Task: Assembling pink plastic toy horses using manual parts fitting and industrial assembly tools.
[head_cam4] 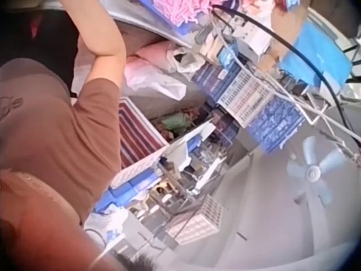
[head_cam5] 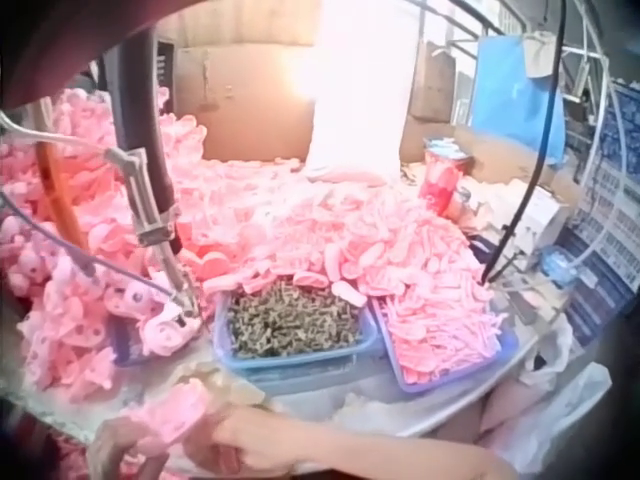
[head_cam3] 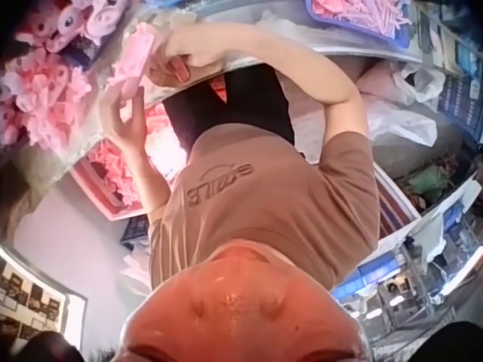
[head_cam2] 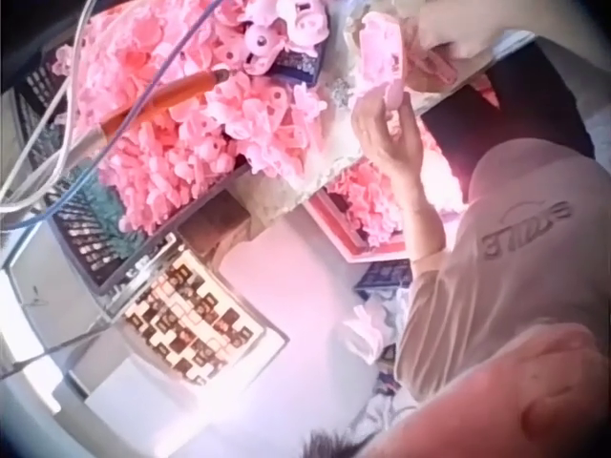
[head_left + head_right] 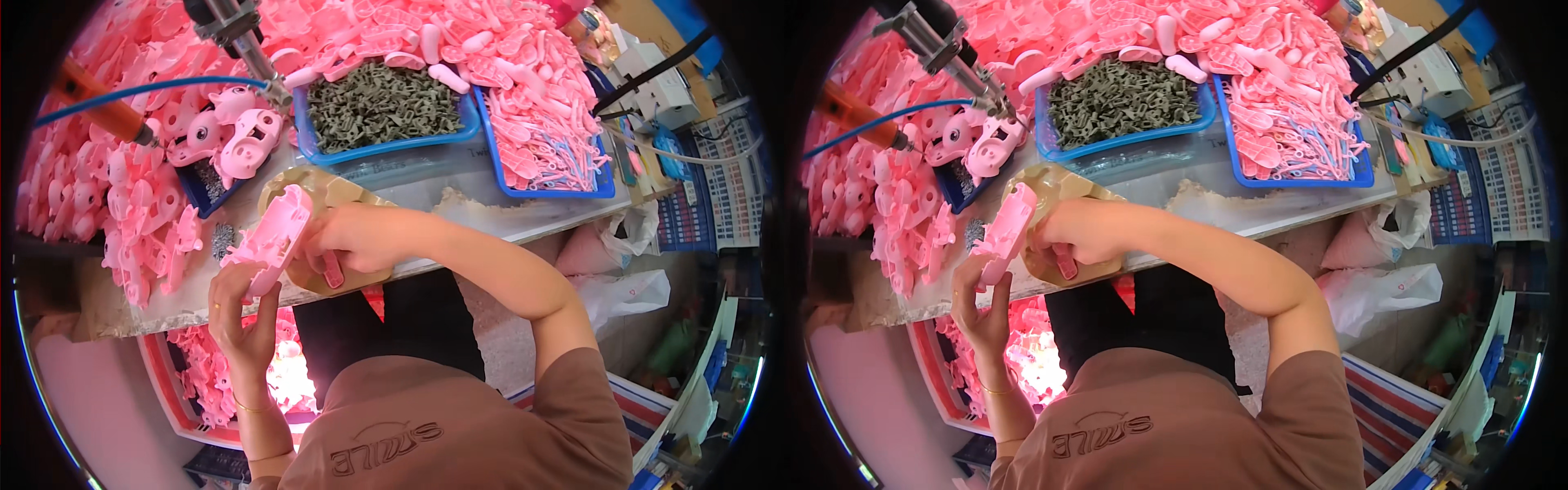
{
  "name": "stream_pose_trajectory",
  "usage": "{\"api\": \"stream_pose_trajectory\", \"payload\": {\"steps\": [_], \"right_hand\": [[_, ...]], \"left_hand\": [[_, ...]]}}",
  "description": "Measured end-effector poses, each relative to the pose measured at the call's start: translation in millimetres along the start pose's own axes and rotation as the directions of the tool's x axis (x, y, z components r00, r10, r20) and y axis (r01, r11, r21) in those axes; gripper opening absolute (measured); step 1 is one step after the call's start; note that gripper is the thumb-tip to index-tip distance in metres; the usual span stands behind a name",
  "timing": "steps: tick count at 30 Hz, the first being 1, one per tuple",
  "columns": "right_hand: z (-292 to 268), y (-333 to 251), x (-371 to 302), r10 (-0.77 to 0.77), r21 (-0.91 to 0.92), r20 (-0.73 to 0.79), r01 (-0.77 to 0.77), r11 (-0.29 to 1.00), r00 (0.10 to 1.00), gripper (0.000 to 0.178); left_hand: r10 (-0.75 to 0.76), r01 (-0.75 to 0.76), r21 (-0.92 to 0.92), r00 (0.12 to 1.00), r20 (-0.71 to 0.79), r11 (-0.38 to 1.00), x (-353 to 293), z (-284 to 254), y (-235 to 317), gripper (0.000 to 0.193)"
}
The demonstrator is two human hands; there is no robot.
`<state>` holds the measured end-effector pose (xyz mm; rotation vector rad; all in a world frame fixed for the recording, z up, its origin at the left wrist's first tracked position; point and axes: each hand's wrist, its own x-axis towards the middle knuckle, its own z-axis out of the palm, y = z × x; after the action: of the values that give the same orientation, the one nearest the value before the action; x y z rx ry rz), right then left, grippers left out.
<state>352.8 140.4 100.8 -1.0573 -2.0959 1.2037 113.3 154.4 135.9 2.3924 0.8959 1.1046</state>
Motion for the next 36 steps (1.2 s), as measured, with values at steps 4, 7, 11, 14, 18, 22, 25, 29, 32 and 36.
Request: {"api": "stream_pose_trajectory", "payload": {"steps": [4, 7, 11, 14, 18, 22, 25, 29, 32, 36], "right_hand": [[-17, -20, -28, -0.044, -0.117, -0.217, 0.019, 0.993, 0.975, 0.013], [-41, -29, -58, 0.02, -0.138, -0.474, -0.097, 0.986, 0.881, 0.013], [-88, -6, -100, 0.054, -0.247, -0.84, -0.468, 0.848, 0.541, 0.015], [-127, 24, -132, -0.215, -0.441, -0.896, -0.716, 0.542, 0.389, 0.019], [-147, 42, -139, -0.297, -0.535, -0.827, -0.831, 0.155, 0.477, 0.013], [-146, 29, -138, -0.35, -0.588, -0.789, -0.785, 0.195, 0.504, 0.011], [-111, -9, -115, 0.094, -0.298, -0.846, -0.613, 0.732, 0.524, 0.01], [-23, -46, -73, 0.086, -0.349, -0.579, -0.342, 0.872, 0.811, 0.011], [19, -52, -59, 0.12, -0.442, -0.574, -0.43, 0.787, 0.81, 0.016], [30, -47, -59, 0.129, -0.52, -0.484, -0.402, 0.754, 0.866, 0.023]], "left_hand": [[-0.026, 0.026, 0.002, 0.999, 0.02, 1.0, -4, -2, -3, 0.031], [-0.003, 0.003, 0.0, 1.0, 0.023, 1.0, -7, -3, -3, 0.031], [-0.009, 0.01, -0.024, 0.999, 0.036, 1.0, -9, 1, -2, 0.031], [0.002, 0.0, -0.039, 0.999, 0.045, 0.999, -4, 4, 2, 0.032], [0.04, -0.039, -0.024, 0.999, 0.036, 0.999, -4, 2, -1, 0.03], [-0.001, 0.001, -0.006, 1.0, 0.014, 1.0, 0, -3, -1, 0.032], [0.058, -0.058, 0.01, 0.998, 0.021, 0.998, 1, -5, -4, 0.033], [0.082, -0.083, 0.021, 0.995, 0.05, 0.996, -2, 1, -4, 0.033], [0.161, -0.168, 0.066, 0.982, 0.099, 0.984, -1, 5, -4, 0.032], [0.216, -0.227, 0.053, 0.962, 0.169, 0.972, -2, 11, -3, 0.033]]}}
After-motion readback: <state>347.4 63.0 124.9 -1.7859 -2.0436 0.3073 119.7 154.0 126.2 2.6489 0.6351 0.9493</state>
